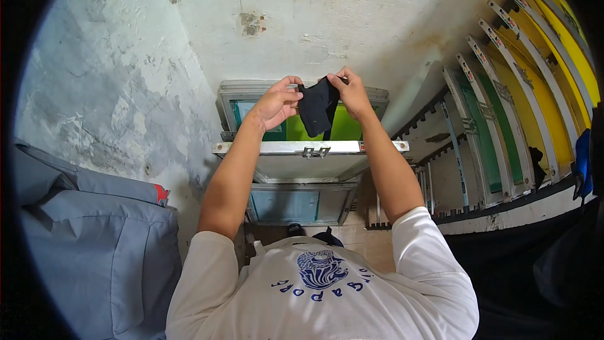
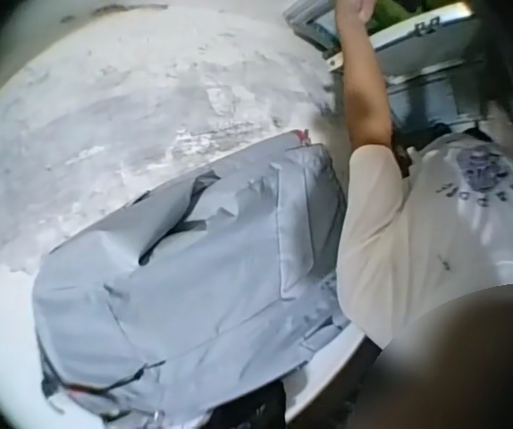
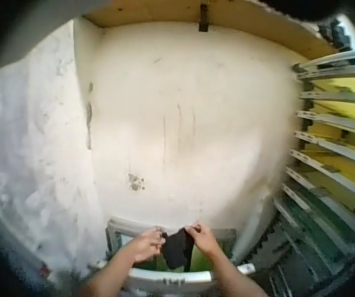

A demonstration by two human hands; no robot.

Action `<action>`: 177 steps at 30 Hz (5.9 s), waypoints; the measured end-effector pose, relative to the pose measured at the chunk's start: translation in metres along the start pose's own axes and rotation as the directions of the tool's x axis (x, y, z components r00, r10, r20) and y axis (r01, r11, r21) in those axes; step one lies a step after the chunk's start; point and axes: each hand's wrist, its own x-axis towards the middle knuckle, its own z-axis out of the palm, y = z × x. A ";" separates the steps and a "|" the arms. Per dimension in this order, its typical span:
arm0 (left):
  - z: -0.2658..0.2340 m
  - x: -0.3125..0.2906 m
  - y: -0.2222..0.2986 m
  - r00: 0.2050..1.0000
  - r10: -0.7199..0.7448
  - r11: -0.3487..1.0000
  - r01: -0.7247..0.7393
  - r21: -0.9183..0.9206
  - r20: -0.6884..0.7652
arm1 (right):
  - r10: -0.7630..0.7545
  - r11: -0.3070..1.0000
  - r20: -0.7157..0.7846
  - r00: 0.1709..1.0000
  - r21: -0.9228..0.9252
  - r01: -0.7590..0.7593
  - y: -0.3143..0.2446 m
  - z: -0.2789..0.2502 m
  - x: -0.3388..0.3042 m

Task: Organizes and rearranges various screen printing frames on a storage rack while applying tape to specific edges.

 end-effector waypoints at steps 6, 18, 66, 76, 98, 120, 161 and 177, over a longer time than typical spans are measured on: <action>-0.007 0.001 -0.004 0.986 0.086 0.996 -0.081 0.042 -0.140 | 0.319 0.925 0.231 0.919 0.136 -0.355 -0.013 0.007 -0.007; 0.003 0.015 -0.007 0.906 0.306 0.838 -0.111 0.535 -0.292 | 0.335 0.817 0.368 0.867 0.346 -0.462 -0.021 0.002 0.005; 0.007 0.029 0.014 0.861 0.455 0.873 -0.381 0.304 -0.227 | 0.350 0.827 0.379 0.857 0.304 -0.473 -0.026 -0.003 0.019; 0.008 0.024 0.016 0.869 0.442 0.894 -0.408 0.184 -0.221 | 0.484 0.872 0.331 0.810 -0.101 -0.480 -0.034 0.003 0.011; 0.017 0.019 -0.005 0.858 0.351 0.822 -0.090 0.562 -0.376 | 0.229 0.808 0.214 0.950 0.502 -0.308 -0.039 -0.002 0.000; 0.026 0.019 0.002 0.986 -0.022 0.951 0.072 0.301 -0.167 | 0.183 0.907 0.046 0.982 0.378 -0.187 -0.032 -0.005 0.015; 0.004 0.043 0.012 0.849 0.341 0.918 -0.208 0.337 -0.404 | 0.436 0.799 0.367 0.822 0.264 -0.541 -0.039 -0.006 0.027; 0.006 0.034 0.005 0.837 0.344 0.924 -0.220 0.313 -0.426 | 0.272 0.826 0.264 0.925 0.429 -0.365 -0.022 -0.009 0.025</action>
